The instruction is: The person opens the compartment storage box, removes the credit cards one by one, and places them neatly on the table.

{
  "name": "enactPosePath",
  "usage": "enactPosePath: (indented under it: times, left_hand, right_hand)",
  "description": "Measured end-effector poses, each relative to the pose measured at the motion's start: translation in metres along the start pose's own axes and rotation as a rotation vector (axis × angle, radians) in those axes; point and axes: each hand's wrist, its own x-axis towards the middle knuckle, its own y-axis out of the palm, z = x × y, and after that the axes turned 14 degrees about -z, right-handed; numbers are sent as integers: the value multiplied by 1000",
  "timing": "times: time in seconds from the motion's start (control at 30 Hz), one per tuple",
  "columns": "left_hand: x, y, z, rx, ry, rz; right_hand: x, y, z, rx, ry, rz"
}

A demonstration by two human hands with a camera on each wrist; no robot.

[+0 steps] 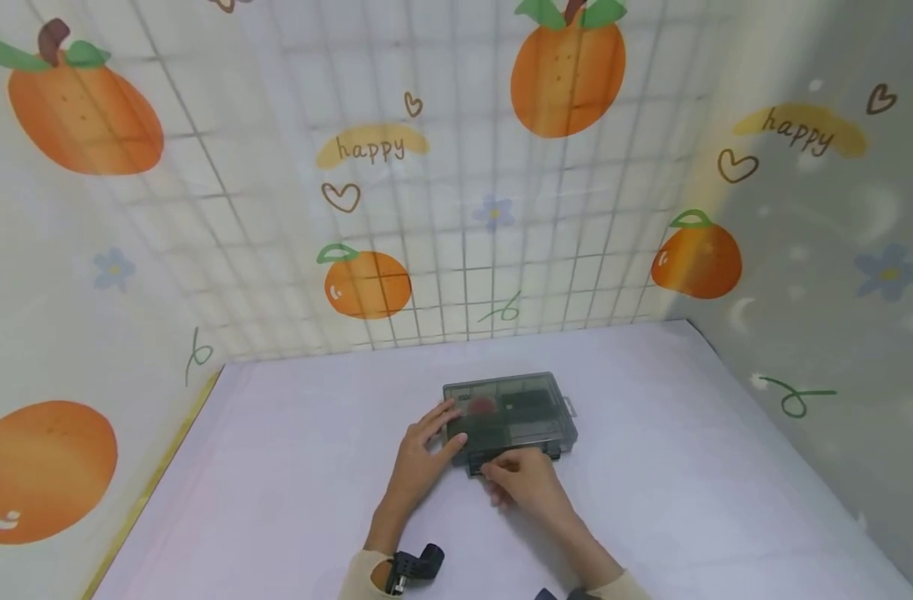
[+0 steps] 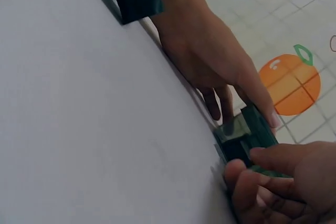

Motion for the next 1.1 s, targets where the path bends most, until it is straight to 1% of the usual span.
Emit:
enactPosePath:
  times: [0.1, 0.17, 0.27, 0.4, 0.47, 0.53, 0.6, 0.67, 0.73, 0.77, 0.83, 0.93, 1.0, 1.1]
  left_hand:
    - [0, -1, 1, 8, -7, 4]
    - [0, -2, 1, 10, -5, 0]
    - [1, -2, 0, 4, 7, -8]
    - [1, -1, 0, -1, 3, -1]
    - [1, -1, 0, -3, -2, 1]
    - [0, -1, 0, -1, 0, -2]
    - [-1, 0, 1, -3, -8, -1]
    - [-2, 0, 2, -3, -23, 5]
    - [-3, 0, 1, -4, -38, 10]
    - [-4, 0, 1, -4, -37, 9]
    - [-5, 0, -2, -11, -29, 5]
    - [-5, 0, -5, -3, -2, -7]
    - [-5, -1, -5, 2, 2, -10]
    - [-4, -2, -5, 25, 10, -13]
  right_hand:
    - [0, -11, -3, -72, -50, -19]
    - [0, -19, -5, -97, -73, -25]
    - [0, -38, -8, -72, -81, -52]
    - [2, -70, -14, -29, -89, -147]
    - [4, -85, -19, -74, -134, -200]
    - [8, -97, -26, -156, -217, -238]
    - [12, -107, -34, -242, -310, -254]
    - [17, -113, -40, -301, -421, -255]
    - [22, -118, -47, -307, -518, -236]
    - [25, -119, -50, -304, -556, -227]
    - [29, -121, -56, -281, -604, -200]
    - [34, -123, -63, -259, -606, -164]
    - [36, -123, -64, -264, -585, -147]
    - [37, -123, -66, -276, -587, -148]
